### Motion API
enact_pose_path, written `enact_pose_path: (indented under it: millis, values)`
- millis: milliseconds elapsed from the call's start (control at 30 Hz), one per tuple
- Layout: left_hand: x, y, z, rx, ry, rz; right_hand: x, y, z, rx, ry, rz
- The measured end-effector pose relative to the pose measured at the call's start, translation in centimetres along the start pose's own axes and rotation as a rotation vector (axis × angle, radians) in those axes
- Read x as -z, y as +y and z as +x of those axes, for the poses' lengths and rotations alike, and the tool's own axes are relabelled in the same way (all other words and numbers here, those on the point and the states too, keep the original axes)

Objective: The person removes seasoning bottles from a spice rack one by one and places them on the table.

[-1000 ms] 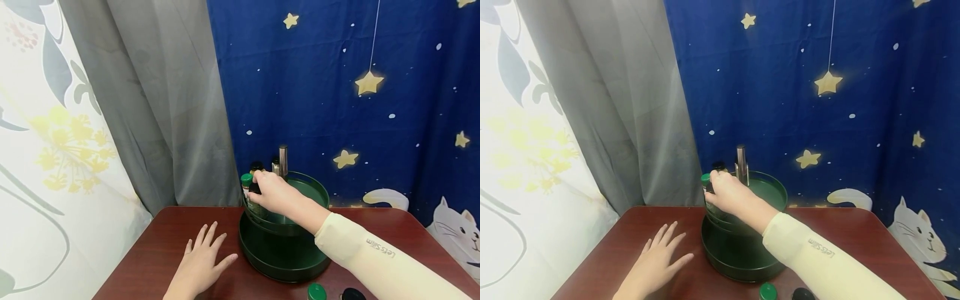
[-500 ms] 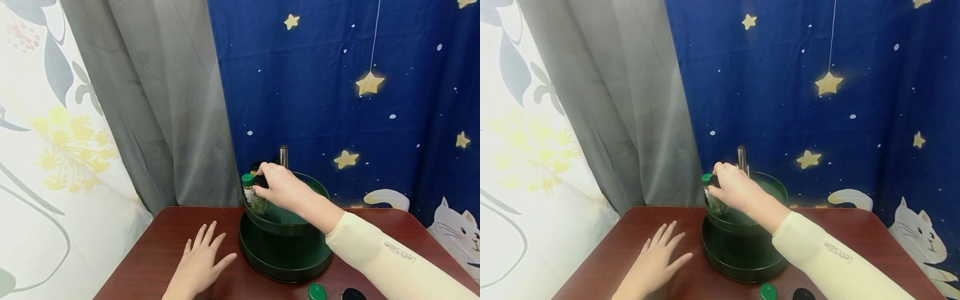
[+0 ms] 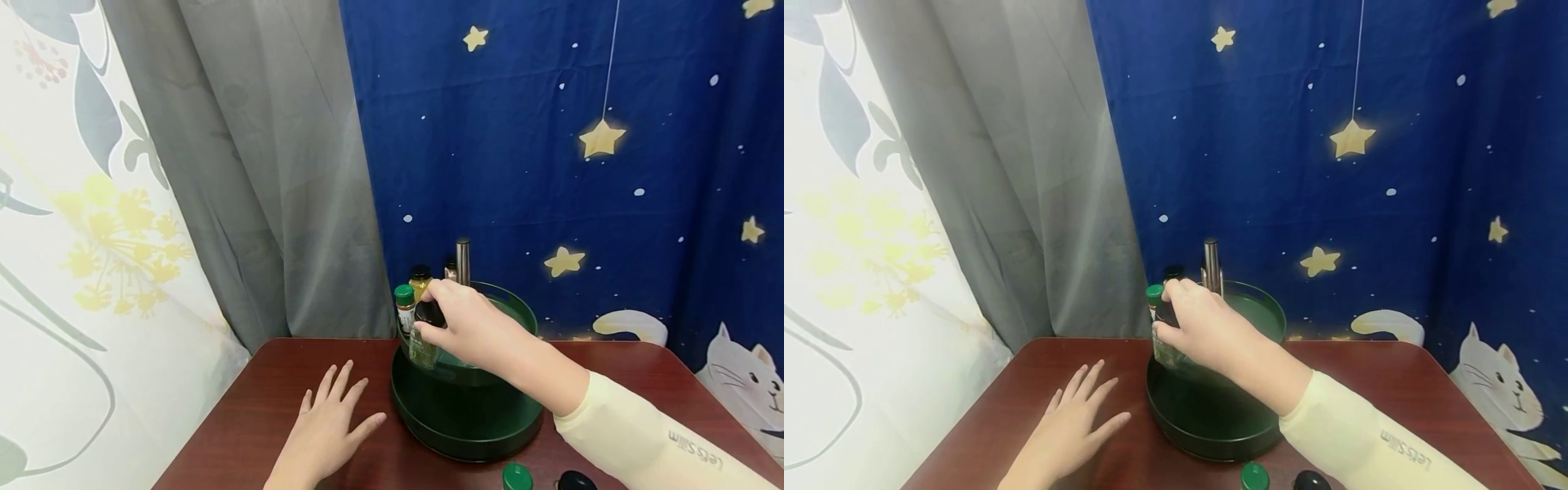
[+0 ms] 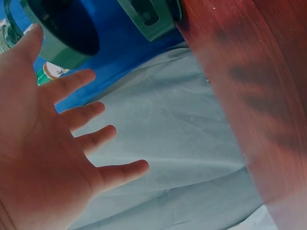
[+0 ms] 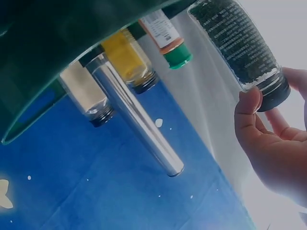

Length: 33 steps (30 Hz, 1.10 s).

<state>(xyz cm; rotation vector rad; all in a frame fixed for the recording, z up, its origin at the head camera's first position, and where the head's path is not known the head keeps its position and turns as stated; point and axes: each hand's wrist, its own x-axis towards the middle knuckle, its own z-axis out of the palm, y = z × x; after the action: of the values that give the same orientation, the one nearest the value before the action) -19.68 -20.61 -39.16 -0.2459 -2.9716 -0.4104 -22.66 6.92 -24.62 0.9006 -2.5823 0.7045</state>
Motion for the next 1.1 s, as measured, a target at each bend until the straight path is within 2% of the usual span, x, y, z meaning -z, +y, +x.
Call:
enact_pose_path:
  millis: [267, 500, 767, 1100]
  values:
    - [0.3, -0.1, 0.0, -0.009, 0.027, 0.019, 0.2, -0.4, -1.7, 0.063, 0.065, -0.015]
    - [0.6, 0.1, 0.1, -0.021, 0.036, 0.023, 0.8, -1.2, -3.6, 0.054, 0.052, 0.012]
    - [0.7, 0.3, 0.4, -0.032, 0.052, 0.027, 0.1, -1.4, -5.9, 0.064, 0.054, 0.054]
    - [1.0, 0.9, 1.0, -0.044, 0.062, 0.016, -1.2, -0.6, -8.3, -0.05, 0.028, 0.172]
